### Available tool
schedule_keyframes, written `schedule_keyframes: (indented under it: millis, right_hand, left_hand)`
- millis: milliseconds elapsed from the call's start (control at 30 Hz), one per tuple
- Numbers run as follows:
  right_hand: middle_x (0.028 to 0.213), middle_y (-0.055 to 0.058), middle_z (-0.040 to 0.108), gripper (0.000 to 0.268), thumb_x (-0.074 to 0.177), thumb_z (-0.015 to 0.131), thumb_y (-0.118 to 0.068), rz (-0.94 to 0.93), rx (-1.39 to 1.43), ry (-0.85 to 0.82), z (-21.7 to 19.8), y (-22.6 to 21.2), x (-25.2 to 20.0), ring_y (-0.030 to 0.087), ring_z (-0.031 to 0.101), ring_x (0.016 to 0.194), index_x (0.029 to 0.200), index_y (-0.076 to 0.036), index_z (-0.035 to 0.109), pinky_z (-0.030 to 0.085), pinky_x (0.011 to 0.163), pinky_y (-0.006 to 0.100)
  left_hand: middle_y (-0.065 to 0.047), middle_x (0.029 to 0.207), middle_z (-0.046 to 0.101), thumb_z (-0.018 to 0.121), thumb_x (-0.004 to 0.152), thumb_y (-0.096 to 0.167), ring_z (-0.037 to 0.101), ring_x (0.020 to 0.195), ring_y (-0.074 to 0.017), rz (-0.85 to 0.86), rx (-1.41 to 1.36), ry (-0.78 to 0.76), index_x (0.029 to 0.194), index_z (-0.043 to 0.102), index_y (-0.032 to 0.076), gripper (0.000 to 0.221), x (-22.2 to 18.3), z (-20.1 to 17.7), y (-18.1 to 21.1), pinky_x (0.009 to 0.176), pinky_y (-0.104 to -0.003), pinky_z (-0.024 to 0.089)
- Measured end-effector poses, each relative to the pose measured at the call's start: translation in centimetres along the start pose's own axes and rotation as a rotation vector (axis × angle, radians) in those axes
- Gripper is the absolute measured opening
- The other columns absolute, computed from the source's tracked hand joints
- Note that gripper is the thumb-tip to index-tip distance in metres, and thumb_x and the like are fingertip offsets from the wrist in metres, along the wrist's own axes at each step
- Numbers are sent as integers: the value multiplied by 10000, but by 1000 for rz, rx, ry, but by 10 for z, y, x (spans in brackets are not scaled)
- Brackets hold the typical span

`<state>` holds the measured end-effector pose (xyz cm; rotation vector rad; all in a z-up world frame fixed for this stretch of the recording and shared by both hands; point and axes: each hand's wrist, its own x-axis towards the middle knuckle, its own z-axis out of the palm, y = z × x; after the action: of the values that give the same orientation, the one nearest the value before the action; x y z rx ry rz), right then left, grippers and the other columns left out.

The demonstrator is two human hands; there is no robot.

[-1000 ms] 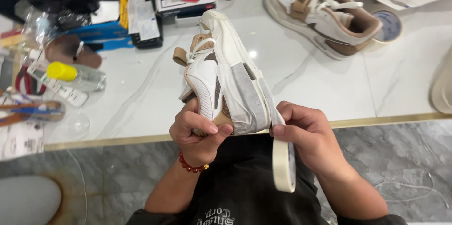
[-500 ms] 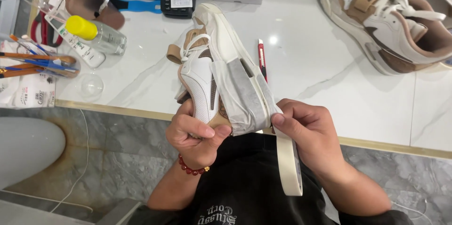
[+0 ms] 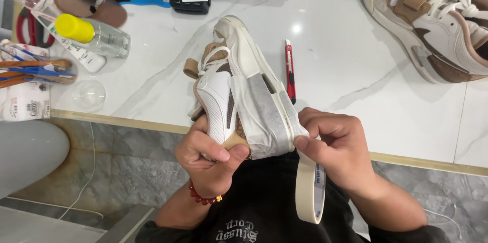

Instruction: The person holds a sneaker and wraps masking tape around the edge of its midsole, pressing the tape down along the sole. They then use a utility knife to trim the tape edge along the shoe.

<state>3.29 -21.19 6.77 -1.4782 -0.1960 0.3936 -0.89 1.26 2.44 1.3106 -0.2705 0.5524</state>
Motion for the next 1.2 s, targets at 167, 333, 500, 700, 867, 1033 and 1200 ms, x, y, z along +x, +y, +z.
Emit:
schedule_keyframes:
  millis: [167,333,500,700,867,1033,1200]
  right_hand:
    - [610,35,485,364,827,692,-32,83,-70,38,-3,11,3,121,413,635,570,-15,436,333,572,288]
    - [621,38,508,337,794,690,-61,116,-91,21,0,7,4,113,420,629,566,-15,446,334,560,289]
    - [759,70,639,166,767,692,-29,92,21,-93,1,7,0,130,554,740,646,-2,581,440,676,293]
    - [769,69,621,172,769,703,-1,104,42,-108,-2,5,2,135,551,754,659,-10,572,439,689,298]
    - [770,78,638,135,767,713,1,161,43,-83,1,-5,2,144,575,752,678,10,612,456,698,301]
    - [795,102,688,122,801,723,-7,191,38,-83,-2,-7,0,158,609,771,697,35,676,473,719,305]
    - [831,135,736,91,804,734,-14,225,53,-130,-4,-9,3,190,648,799,733,43,724,500,759,334]
  left_hand:
    - [-111,974,660,809,890,69,618,818,-91,-10,60,-36,922,573,142,249,-3,-4,0,698,-223,497]
    - [-98,967,650,820,896,46,627,830,-85,-8,15,-8,936,576,151,269,-4,-7,-1,674,-206,507]
    - [-128,1022,662,791,912,24,644,922,-129,-41,-28,-13,943,565,146,259,1,-8,4,747,-252,523]
    - [-78,959,641,796,913,23,607,851,-92,-50,-37,-5,920,549,136,271,-1,-11,2,713,-244,500]
    - [-69,962,627,792,921,19,565,782,-84,-30,-35,45,915,541,134,276,0,-7,3,715,-250,469]
    - [-24,912,587,796,915,12,510,732,-52,-8,-15,77,909,541,134,283,-2,-3,2,667,-227,427]
    - [-24,908,584,801,907,8,503,717,-54,-31,-42,112,913,552,134,279,-5,-1,2,656,-224,407]
